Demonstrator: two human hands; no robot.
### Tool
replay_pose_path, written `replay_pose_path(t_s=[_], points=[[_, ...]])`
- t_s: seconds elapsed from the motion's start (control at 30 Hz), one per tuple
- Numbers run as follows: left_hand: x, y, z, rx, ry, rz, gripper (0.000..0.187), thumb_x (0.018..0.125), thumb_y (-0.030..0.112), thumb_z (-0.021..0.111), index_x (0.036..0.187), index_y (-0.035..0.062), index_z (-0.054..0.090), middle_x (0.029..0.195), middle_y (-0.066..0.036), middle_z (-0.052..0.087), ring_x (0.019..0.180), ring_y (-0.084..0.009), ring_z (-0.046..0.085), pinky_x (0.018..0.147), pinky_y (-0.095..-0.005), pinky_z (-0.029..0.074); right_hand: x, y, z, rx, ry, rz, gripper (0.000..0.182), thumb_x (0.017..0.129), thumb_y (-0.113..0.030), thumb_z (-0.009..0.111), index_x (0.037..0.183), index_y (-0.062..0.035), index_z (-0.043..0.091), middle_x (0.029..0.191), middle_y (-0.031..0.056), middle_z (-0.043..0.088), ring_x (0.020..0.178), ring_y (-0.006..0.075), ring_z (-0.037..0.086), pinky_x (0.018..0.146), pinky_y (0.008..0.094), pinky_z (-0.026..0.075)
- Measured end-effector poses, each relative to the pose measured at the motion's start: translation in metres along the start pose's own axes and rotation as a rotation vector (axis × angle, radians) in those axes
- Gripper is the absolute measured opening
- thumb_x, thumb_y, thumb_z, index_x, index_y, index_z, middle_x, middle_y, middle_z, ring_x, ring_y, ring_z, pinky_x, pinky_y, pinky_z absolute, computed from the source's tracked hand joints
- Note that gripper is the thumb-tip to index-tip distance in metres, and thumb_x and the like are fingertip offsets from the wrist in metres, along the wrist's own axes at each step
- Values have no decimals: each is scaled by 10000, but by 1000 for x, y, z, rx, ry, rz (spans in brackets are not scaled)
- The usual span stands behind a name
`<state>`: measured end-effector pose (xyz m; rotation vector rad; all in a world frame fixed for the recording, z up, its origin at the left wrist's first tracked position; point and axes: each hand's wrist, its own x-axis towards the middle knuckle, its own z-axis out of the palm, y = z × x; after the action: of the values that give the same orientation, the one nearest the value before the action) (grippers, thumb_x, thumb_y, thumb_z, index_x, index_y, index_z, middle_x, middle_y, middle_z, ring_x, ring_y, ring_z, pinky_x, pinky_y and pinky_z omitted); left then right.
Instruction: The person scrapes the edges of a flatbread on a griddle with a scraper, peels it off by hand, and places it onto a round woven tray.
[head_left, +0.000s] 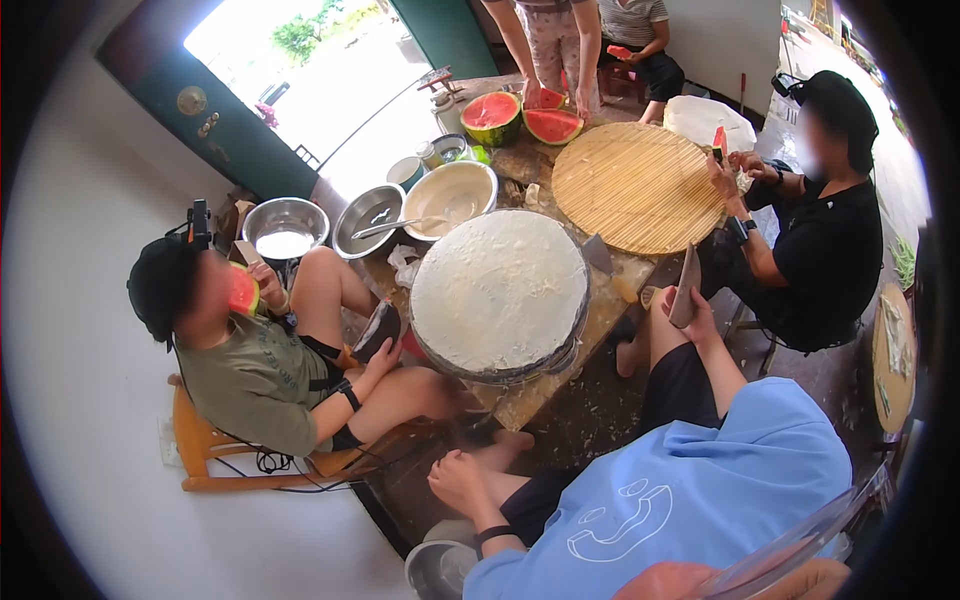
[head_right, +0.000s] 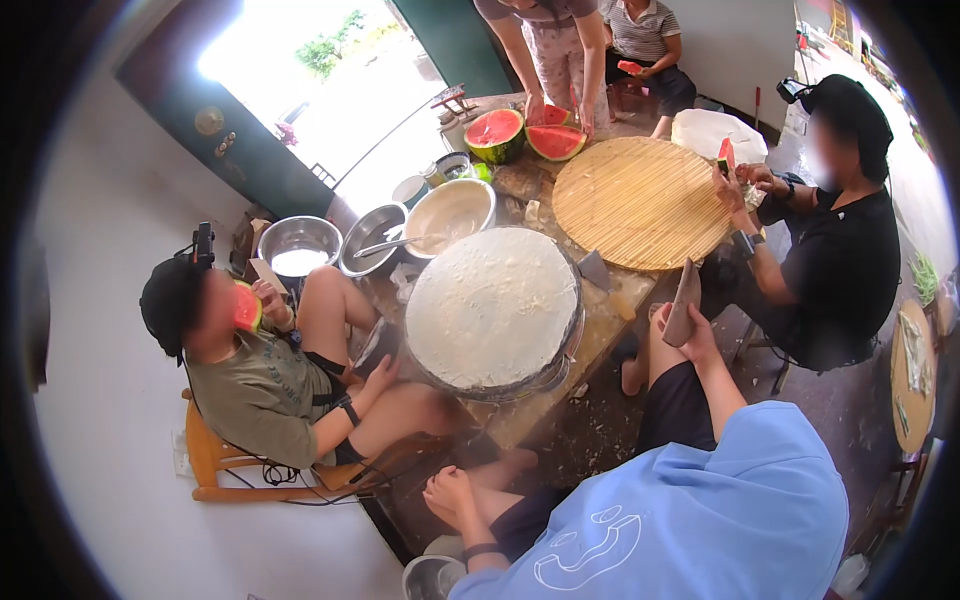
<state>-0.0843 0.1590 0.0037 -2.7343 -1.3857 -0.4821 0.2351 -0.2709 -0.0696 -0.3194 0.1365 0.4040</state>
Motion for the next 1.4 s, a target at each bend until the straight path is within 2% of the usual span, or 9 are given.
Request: replay_pose_path(t_s=[0.13, 0.23, 0.33, 0.43, 0.63, 0.77, 1.03, 1.23, 1.4], points=[[-1, -1, 1, 1, 3, 9, 159, 722, 177, 567, 762, 139, 716, 833, -87, 678, 921, -242, 601, 813, -355, 434, -2, 1, 4, -17, -12, -7, 326, 858, -297, 588, 1071, -50, 581, 1082, 82, 608, 1070, 230, 556, 987, 461, 380], [-1, -2, 1, 40, 46, 39, 137, 686, 206, 601, 749, 184, 720, 813, -50, 678, 876, -216, 609, 798, -362, 435, -3, 1, 5, -32, -25, -15, 326, 862, -298, 581, 1079, -54, 578, 1085, 77, 607, 1071, 227, 556, 987, 454, 381], [-2, -1, 0, 2, 23, 15, 162, 725, 175, 564, 759, 138, 718, 841, -101, 676, 926, -249, 602, 822, -354, 432, -2, -1, 0, -31, -21, -16, 327, 869, -293, 570, 1091, -53, 571, 1092, 75, 605, 1077, 226, 554, 990, 452, 378], [-1, 0, 0, -1, -24, -2, 161, 726, 178, 567, 758, 132, 718, 842, -108, 675, 931, -252, 602, 824, -354, 433, -2, -2, 0, -24, -18, -12, 334, 873, -287, 562, 1102, -43, 563, 1099, 76, 603, 1084, 227, 550, 995, 453, 371], [-1, -6, 12, -25, 21, 14, 160, 738, 180, 567, 749, 116, 713, 840, -107, 678, 936, -249, 602, 823, -359, 433, 2, -4, -8, 15, -21, 7, 373, 864, -275, 577, 1126, -13, 537, 1109, 95, 589, 1095, 238, 540, 1004, 453, 363], [-2, -2, 3, -18, 30, 30, 163, 742, 176, 561, 743, 114, 712, 819, -97, 680, 927, -249, 605, 823, -361, 434, 3, -5, -11, 43, -11, 19, 385, 841, -245, 612, 1151, -36, 526, 1123, 106, 567, 1105, 247, 524, 996, 467, 371], [-2, 1, -7, -21, 84, 51, 158, 734, 184, 564, 741, 126, 711, 811, -109, 677, 911, -251, 611, 823, -363, 437, 1, -4, -4, 28, -41, 15, 378, 844, -244, 606, 1141, -26, 520, 1126, 99, 566, 1118, 235, 517, 1026, 462, 336], [0, 0, -3, -5, 52, 35, 157, 732, 188, 569, 762, 128, 710, 827, -111, 674, 924, -256, 606, 844, -367, 432, 4, -5, -10, 4, -52, 16, 396, 869, -266, 575, 1168, -17, 497, 1143, 84, 563, 1133, 225, 511, 1036, 442, 329], [-1, 4, -11, -31, 43, 34, 150, 722, 197, 586, 772, 126, 708, 844, -114, 673, 941, -263, 598, 860, -368, 425, 2, -5, -5, 28, -31, 23, 401, 840, -228, 612, 1164, -22, 495, 1141, 91, 553, 1127, 219, 508, 1030, 443, 335]])
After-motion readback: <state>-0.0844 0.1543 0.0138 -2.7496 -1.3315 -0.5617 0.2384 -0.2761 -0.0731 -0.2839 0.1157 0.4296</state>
